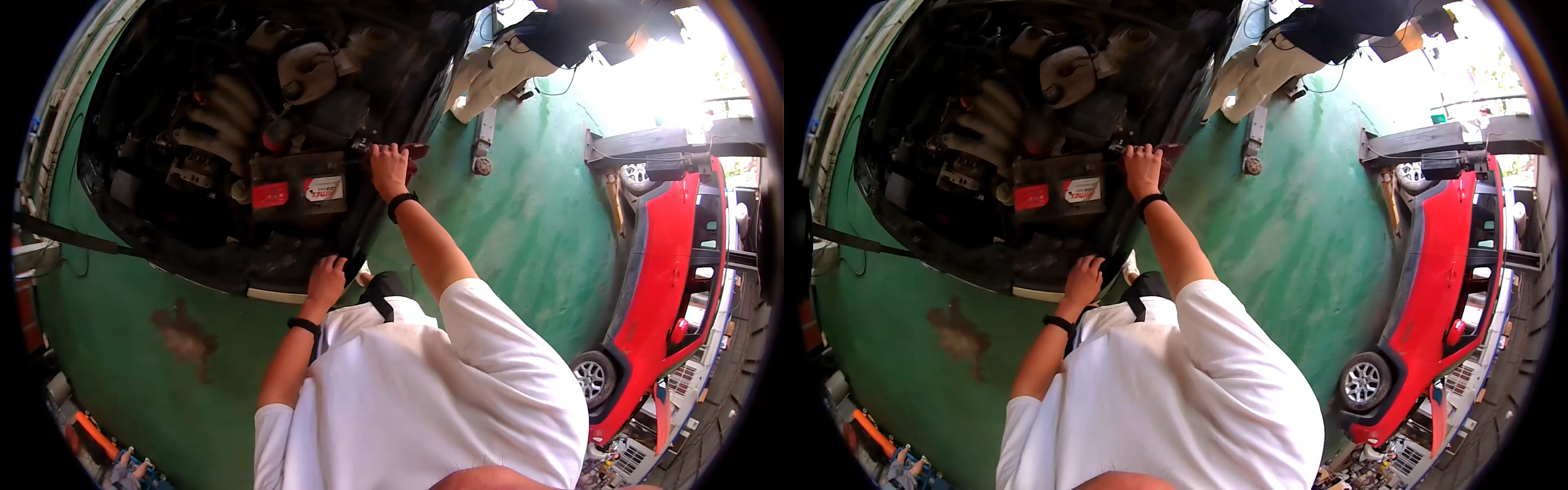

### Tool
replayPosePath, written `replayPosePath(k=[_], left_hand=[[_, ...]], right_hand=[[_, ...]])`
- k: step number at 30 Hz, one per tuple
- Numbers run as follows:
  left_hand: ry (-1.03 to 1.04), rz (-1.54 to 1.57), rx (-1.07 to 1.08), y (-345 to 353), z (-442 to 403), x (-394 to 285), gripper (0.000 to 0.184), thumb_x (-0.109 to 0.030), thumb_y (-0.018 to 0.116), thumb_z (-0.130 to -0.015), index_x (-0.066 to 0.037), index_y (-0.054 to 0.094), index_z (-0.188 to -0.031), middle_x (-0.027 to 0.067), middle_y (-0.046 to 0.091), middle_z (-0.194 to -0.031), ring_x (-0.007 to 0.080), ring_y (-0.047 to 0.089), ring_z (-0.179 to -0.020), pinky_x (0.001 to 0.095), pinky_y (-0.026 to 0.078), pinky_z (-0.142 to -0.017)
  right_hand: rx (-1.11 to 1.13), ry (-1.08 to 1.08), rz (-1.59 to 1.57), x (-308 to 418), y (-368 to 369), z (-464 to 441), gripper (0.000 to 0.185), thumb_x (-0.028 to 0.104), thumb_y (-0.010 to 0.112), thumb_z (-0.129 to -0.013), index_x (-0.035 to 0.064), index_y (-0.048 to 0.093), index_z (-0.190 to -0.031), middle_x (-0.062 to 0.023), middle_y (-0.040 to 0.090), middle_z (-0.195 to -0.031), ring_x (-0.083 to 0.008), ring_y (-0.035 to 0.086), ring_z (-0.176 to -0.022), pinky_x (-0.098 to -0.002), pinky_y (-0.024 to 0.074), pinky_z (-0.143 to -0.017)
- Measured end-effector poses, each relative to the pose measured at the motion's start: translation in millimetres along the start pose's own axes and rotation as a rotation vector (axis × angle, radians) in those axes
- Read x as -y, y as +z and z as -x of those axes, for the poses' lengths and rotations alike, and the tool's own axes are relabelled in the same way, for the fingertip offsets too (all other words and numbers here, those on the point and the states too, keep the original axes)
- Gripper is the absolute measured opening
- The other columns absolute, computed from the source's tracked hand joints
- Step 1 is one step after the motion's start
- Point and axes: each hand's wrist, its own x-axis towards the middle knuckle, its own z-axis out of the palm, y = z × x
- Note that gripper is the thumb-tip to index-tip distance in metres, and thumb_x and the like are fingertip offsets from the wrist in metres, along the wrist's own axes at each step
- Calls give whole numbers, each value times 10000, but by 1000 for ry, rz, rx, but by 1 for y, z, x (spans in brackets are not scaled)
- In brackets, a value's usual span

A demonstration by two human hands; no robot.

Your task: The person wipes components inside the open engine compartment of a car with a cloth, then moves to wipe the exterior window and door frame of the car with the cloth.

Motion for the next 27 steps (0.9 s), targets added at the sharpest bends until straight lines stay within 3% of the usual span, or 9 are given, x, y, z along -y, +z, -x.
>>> replayPosePath(k=[7,9,14,18,22,24,27], left_hand=[[61,-20,102,-12,30,18,402,-76,625,-795,-66,624,-1197,125,555,-1312,310,517,-1203,438,480,-955],[86,-21,117,-17,32,23,406,-67,624,-792,-65,633,-1197,125,554,-1318,312,515,-1205,438,483,-953],[162,26,118,-17,28,35,450,-78,616,-792,-59,621,-1241,124,581,-1300,303,527,-1197,419,496,-938],[147,41,213,-18,25,42,452,-99,595,-821,-43,588,-1269,106,554,-1349,314,518,-1197,436,484,-966],[185,-54,215,-22,24,41,466,-98,550,-817,-35,581,-1278,104,542,-1395,313,543,-1183,449,504,-926],[177,-86,215,-20,25,40,458,-82,523,-810,-26,600,-1257,113,554,-1392,311,563,-1169,452,519,-895],[225,-103,144,-13,33,44,474,-102,523,-810,-45,593,-1276,116,550,-1396,317,566,-1172,459,518,-902]], right_hand=[[-68,-91,43,-2,-1,14,181,166,631,-808,129,607,-983,-48,673,-956,-231,603,-961,-413,440,-794],[13,-77,-41,12,-1,29,191,155,635,-804,124,605,-990,-46,674,-965,-236,604,-969,-426,442,-793],[312,-315,-56,63,1,91,376,233,706,-741,119,599,-1083,-58,678,-975,-254,604,-1015,-443,437,-831],[370,-382,-25,49,-4,59,429,292,751,-685,128,626,-1062,-63,693,-948,-257,610,-1029,-434,430,-855],[333,-231,-114,42,0,53,351,266,730,-704,116,625,-1003,-73,690,-929,-266,610,-1018,-429,425,-857],[188,-166,-128,52,0,70,300,223,702,-719,115,621,-987,-76,684,-911,-277,609,-1006,-438,425,-853],[208,-51,-255,68,-11,93,301,256,733,-716,114,634,-962,-84,679,-922,-265,593,-1010,-451,415,-854]])
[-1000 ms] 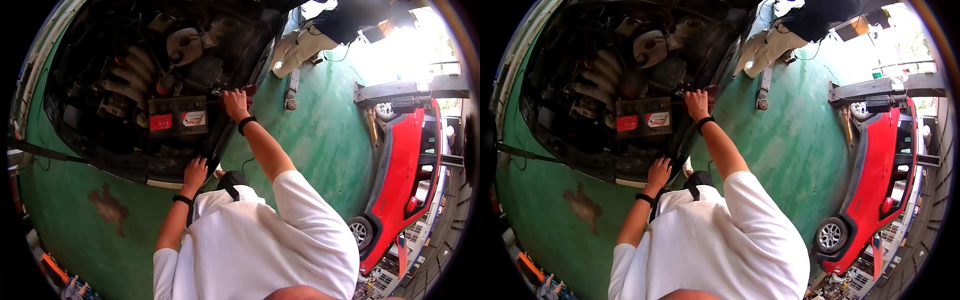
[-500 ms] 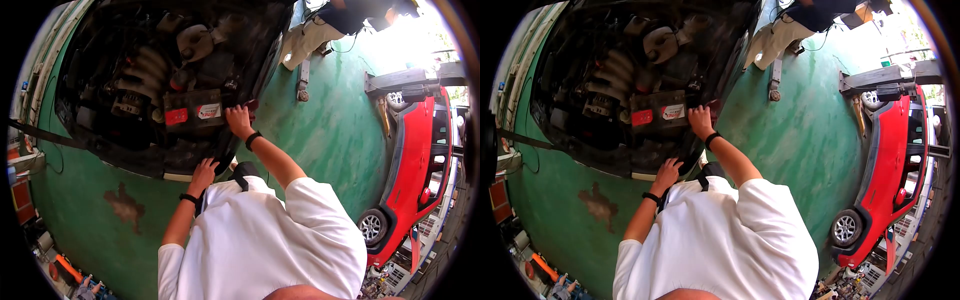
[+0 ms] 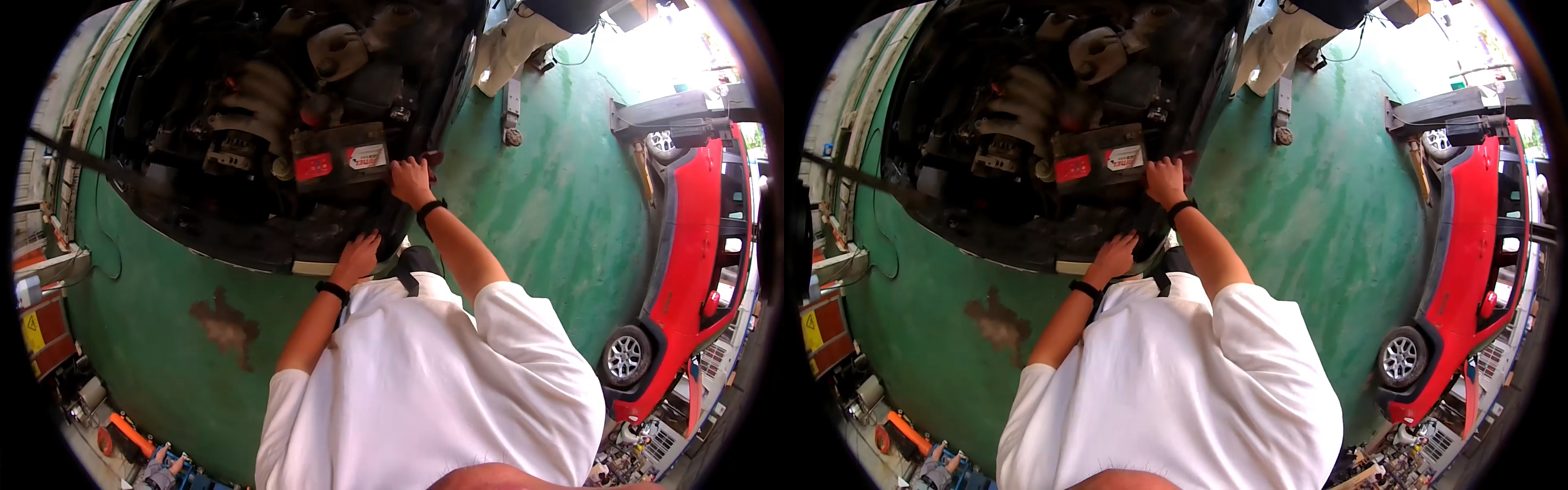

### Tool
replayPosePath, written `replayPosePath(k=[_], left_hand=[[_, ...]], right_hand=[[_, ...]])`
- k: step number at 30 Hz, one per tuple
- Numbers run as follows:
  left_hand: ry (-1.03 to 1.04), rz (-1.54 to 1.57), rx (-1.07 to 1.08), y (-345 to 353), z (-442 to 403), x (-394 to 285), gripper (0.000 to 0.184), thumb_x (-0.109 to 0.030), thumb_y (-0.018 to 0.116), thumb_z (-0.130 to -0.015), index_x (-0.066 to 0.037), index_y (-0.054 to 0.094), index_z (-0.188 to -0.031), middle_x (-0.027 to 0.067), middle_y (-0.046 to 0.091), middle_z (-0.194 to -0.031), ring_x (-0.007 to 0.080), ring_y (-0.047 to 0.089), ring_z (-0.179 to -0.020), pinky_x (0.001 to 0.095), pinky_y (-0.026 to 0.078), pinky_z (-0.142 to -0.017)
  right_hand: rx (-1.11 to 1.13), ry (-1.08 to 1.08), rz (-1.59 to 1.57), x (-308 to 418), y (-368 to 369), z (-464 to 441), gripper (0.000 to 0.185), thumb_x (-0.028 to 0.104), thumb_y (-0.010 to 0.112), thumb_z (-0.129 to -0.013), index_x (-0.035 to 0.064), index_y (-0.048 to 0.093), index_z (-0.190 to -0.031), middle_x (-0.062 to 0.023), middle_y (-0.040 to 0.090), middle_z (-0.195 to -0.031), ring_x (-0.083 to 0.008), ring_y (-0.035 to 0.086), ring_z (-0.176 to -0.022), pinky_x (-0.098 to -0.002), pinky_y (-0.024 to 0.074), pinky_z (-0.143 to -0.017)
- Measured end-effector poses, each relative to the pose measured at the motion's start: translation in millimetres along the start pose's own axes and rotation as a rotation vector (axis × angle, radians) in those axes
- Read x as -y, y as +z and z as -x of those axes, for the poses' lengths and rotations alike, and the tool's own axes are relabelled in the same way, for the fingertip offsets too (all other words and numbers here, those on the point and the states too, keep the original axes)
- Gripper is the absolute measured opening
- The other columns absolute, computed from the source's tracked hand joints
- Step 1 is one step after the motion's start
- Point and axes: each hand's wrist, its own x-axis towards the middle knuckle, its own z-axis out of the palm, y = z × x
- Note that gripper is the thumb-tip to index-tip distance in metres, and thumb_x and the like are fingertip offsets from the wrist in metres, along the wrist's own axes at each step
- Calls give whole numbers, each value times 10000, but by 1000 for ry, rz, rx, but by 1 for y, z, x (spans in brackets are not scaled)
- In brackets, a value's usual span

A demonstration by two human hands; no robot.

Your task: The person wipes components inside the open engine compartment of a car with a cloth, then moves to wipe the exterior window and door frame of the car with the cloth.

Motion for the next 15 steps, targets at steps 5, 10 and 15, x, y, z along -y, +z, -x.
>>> replayPosePath(k=[5,10,15], left_hand=[[-25,384,95,-4,-11,22,685,-217,677,-817,-8,416,-1414,214,472,-1430,376,455,-1304,473,427,-1052],[54,924,-242,-35,5,1,976,-221,835,-737,-11,259,-1496,218,480,-1409,333,450,-1332,410,397,-1089],[137,884,-24,-57,43,5,775,-195,833,-724,-66,446,-1382,238,635,-1188,344,646,-1093,398,501,-934]], right_hand=[[73,242,-329,20,-7,31,276,183,672,-752,45,644,-989,-147,709,-905,-344,670,-884,-485,496,-781],[437,33,-1065,39,-16,101,449,303,759,-796,35,662,-1144,-146,723,-980,-252,680,-938,-357,526,-861],[451,16,-1066,74,-48,159,475,312,752,-847,33,619,-1208,-94,701,-1010,-170,656,-920,-330,526,-843]])
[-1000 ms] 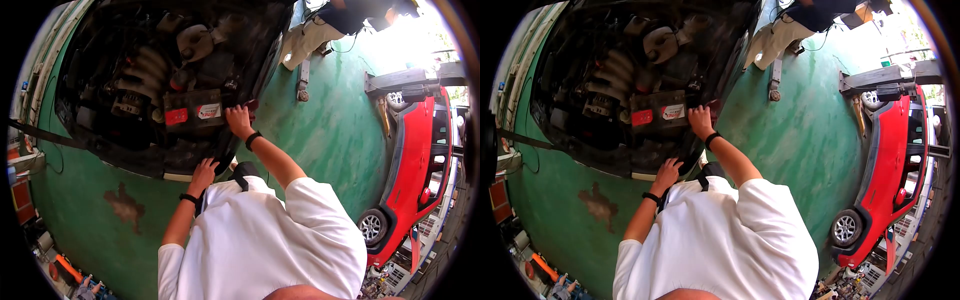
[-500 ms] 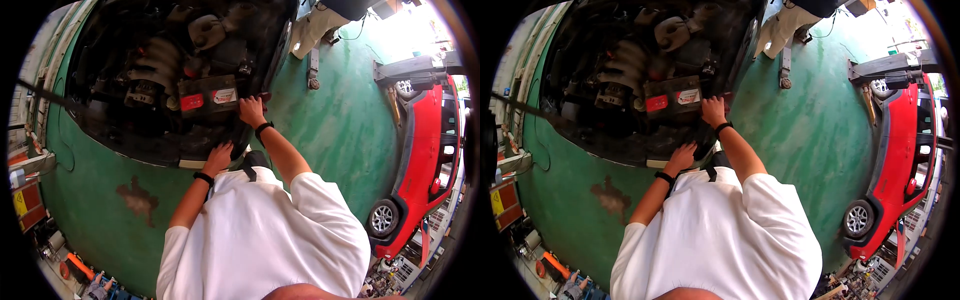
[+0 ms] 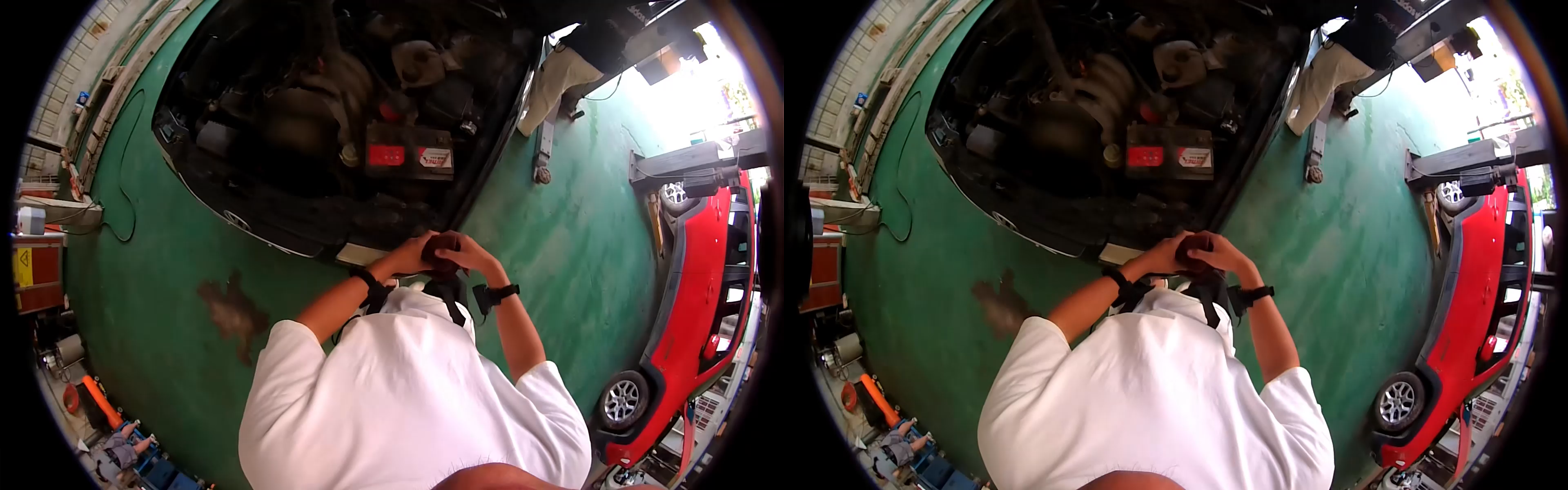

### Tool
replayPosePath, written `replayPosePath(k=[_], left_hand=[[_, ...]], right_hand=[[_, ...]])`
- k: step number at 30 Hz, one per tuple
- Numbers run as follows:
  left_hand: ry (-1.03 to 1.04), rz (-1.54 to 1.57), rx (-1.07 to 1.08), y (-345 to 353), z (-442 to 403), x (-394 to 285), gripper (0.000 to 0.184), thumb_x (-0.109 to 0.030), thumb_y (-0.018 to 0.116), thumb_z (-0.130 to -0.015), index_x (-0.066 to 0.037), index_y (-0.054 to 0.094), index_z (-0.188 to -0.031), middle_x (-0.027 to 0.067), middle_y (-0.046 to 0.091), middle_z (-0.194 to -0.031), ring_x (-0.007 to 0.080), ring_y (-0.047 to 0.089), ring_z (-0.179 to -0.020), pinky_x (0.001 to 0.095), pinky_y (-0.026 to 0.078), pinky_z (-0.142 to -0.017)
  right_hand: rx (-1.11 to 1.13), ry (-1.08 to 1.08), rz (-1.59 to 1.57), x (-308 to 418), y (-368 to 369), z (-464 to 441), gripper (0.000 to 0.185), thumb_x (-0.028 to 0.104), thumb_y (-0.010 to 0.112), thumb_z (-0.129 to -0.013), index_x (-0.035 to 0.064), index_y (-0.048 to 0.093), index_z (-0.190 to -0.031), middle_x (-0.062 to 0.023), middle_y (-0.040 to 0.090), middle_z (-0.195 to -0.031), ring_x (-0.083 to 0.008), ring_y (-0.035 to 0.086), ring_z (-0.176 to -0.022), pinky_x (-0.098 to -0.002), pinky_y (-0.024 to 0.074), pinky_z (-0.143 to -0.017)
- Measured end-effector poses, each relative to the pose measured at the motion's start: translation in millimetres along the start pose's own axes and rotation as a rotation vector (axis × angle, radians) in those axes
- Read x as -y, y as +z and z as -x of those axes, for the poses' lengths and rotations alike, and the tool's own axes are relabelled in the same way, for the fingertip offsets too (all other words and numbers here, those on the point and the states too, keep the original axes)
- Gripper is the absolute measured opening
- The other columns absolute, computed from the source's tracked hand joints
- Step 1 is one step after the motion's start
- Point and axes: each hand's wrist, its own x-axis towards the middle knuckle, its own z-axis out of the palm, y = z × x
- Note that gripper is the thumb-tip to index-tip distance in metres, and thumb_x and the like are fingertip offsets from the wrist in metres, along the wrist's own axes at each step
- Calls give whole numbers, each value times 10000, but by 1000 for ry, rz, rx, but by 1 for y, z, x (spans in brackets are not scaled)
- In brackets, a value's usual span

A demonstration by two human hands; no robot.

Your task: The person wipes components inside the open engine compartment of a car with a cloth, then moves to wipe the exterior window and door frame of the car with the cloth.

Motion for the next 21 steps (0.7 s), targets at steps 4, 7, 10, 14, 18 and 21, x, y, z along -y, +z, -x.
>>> replayPosePath(k=[4,7,10,14,18,21], left_hand=[[-182,-39,-179,-7,28,69,382,-227,635,-906,-74,568,-1250,151,699,-1042,224,695,-927,372,575,-741],[-484,422,-323,-33,54,73,450,-355,462,-966,-37,551,-1272,182,680,-1071,317,702,-919,417,588,-746],[-380,609,-450,-41,108,65,532,-457,308,-1037,-69,507,-1342,86,629,-1192,238,657,-1031,392,564,-869],[-157,641,-308,-58,199,60,510,-454,351,-1053,-85,468,-1385,60,590,-1254,140,580,-1115,338,501,-942],[-198,479,-249,-96,284,32,327,-237,501,-1014,-67,553,-1288,34,648,-1127,78,566,-1021,278,489,-882],[-172,381,-219,-122,330,0,280,-78,565,-941,-74,600,-1219,-6,663,-1024,76,599,-1001,262,480,-871]], right_hand=[[-143,40,100,52,24,21,570,305,774,-826,43,567,-1288,-94,695,-1016,-196,663,-886,-346,544,-812],[-307,-52,149,40,59,22,637,256,780,-809,42,503,-1341,-133,695,-996,-260,681,-853,-390,555,-789],[-338,-159,230,6,122,18,678,190,758,-811,37,420,-1378,-184,687,-964,-339,690,-874,-422,548,-780],[-306,-148,102,1,236,18,648,155,720,-822,82,364,-1359,-223,685,-996,-422,668,-925,-462,533,-753],[-560,-58,18,21,307,28,535,170,698,-836,74,439,-1294,-234,684,-983,-429,665,-907,-473,534,-716],[-397,-62,208,32,318,32,371,167,671,-845,52,556,-1178,-212,691,-913,-400,679,-834,-458,532,-684]])
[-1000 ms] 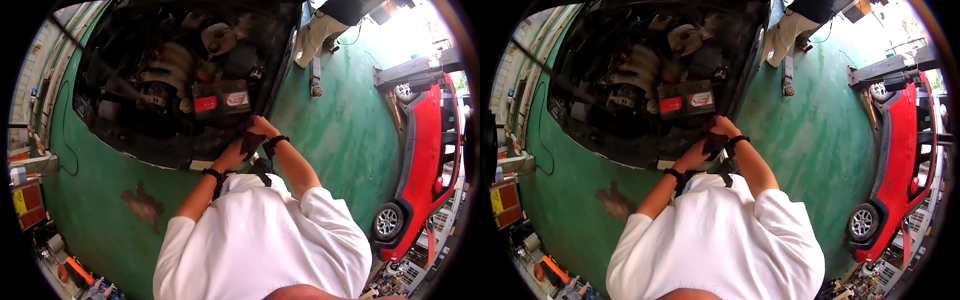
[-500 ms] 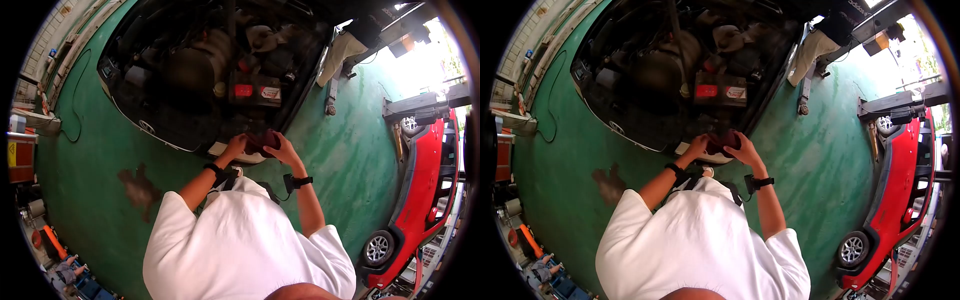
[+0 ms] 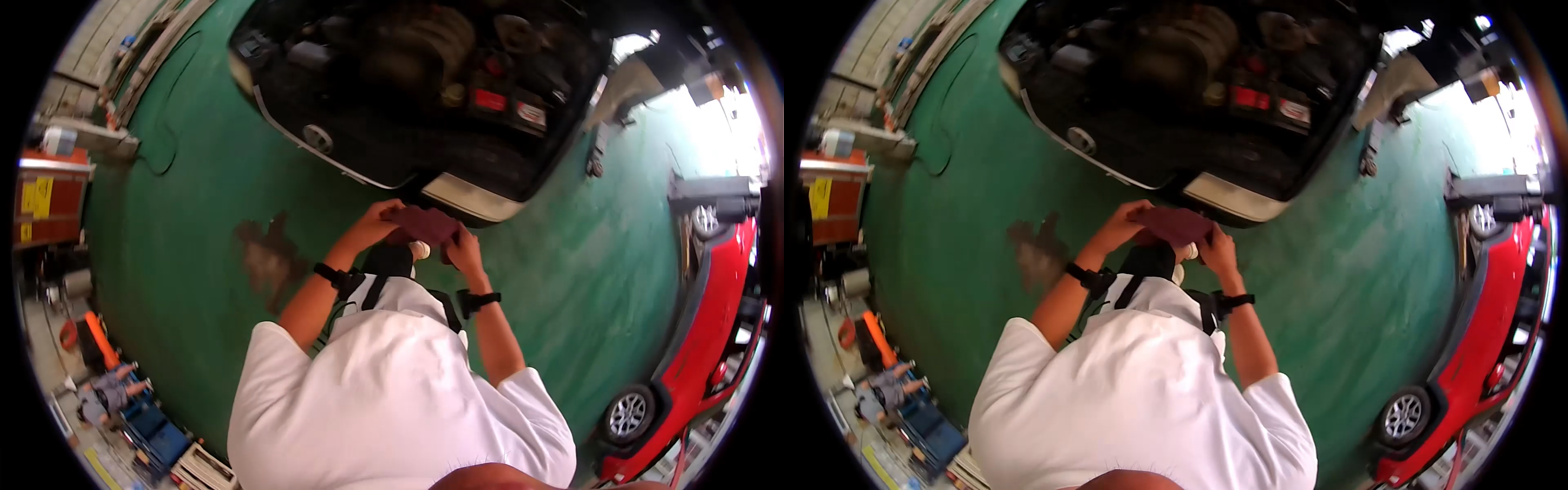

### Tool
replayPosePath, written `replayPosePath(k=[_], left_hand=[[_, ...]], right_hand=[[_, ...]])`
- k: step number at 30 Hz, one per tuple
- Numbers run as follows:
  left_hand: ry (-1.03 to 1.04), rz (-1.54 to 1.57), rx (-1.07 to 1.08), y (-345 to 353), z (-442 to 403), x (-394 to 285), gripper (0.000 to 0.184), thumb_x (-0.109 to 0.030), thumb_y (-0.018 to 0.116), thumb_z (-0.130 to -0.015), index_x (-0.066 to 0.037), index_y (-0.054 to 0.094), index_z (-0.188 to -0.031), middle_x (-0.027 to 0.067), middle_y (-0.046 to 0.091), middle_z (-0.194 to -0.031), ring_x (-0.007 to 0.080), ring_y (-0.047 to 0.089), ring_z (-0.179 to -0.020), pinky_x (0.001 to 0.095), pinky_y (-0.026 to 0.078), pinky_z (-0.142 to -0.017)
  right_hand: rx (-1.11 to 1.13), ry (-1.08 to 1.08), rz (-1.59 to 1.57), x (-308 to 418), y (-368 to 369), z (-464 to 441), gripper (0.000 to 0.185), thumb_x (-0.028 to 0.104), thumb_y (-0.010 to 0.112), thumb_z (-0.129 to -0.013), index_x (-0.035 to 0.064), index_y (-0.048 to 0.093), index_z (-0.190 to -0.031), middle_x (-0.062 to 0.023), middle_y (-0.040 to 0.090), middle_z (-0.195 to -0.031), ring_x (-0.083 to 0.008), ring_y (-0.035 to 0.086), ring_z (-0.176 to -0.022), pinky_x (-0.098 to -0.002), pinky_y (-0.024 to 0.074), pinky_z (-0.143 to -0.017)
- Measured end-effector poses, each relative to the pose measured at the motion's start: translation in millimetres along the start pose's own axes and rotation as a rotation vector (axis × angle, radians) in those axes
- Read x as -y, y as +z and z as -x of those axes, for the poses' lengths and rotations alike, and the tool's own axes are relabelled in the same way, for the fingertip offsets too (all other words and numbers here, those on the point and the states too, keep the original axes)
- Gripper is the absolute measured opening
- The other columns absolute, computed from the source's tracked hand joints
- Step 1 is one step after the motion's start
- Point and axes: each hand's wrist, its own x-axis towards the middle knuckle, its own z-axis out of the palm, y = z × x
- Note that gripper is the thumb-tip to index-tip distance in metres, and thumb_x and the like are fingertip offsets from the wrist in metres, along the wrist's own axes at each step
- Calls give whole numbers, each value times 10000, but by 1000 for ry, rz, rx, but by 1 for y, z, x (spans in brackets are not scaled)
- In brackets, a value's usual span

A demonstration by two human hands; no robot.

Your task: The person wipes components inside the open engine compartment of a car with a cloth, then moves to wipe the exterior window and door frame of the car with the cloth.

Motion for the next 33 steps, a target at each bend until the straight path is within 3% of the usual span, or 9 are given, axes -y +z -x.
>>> replayPosePath(k=[1,3,6,12,17,21,25,30,33], left_hand=[[-1,-5,-40,-11,14,1,280,-78,565,-941,-74,600,-1219,-6,663,-1024,76,599,-1001,262,480,-871],[-188,-208,-99,-41,33,6,448,66,559,-860,-86,542,-1281,24,656,-1031,107,609,-1041,265,494,-881],[97,100,-242,-80,56,26,537,79,556,-873,-107,457,-1366,77,635,-1138,154,604,-1105,290,498,-926],[134,8,-173,-202,114,-9,682,51,633,-836,-117,385,-1448,80,553,-1341,183,558,-1169,315,446,-1016],[111,-171,-243,-334,178,-28,619,-43,714,-781,-93,488,-1355,108,592,-1277,223,571,-1167,336,442,-1016],[-188,-292,-461,-439,220,-39,442,-115,770,-757,-67,610,-1167,167,618,-1231,318,569,-1191,368,457,-1011],[-18,-859,-805,-513,210,-70,338,-171,780,-762,-51,643,-1047,188,653,-1074,386,611,-1060,422,503,-893],[-83,-386,-643,-620,158,-117,386,-81,749,-750,-81,610,-1109,194,635,-1062,432,639,-924,455,531,-779],[550,-709,-724,-702,127,-132,618,69,706,-667,-114,545,-1234,188,622,-1119,414,656,-868,435,554,-730]], right_hand=[[30,-26,-7,23,2,3,371,167,671,-845,52,556,-1178,-212,691,-913,-400,679,-834,-458,532,-684],[629,-117,119,84,3,6,239,161,619,-836,11,611,-1022,-233,673,-891,-410,656,-846,-456,527,-697],[596,-431,-90,132,46,-5,249,120,607,-828,26,604,-1058,-217,668,-855,-414,642,-829,-445,519,-702],[357,-406,-91,233,166,-77,305,58,581,-834,64,598,-1139,-173,681,-857,-366,667,-778,-433,514,-680],[935,-447,132,350,263,-147,290,169,648,-788,76,575,-1053,-181,678,-876,-414,643,-832,-499,522,-726],[880,-689,313,446,309,-214,343,222,703,-731,101,581,-1029,-156,678,-842,-392,656,-826,-499,525,-706],[512,-515,274,481,351,-295,306,110,680,-710,68,604,-1003,-168,671,-889,-391,646,-879,-477,512,-732],[192,-613,270,531,423,-393,400,67,613,-771,90,584,-1170,-176,691,-984,-388,660,-893,-462,511,-748],[636,-345,-182,578,460,-457,355,123,638,-812,97,556,-1156,-191,683,-859,-389,668,-863,-466,511,-736]])
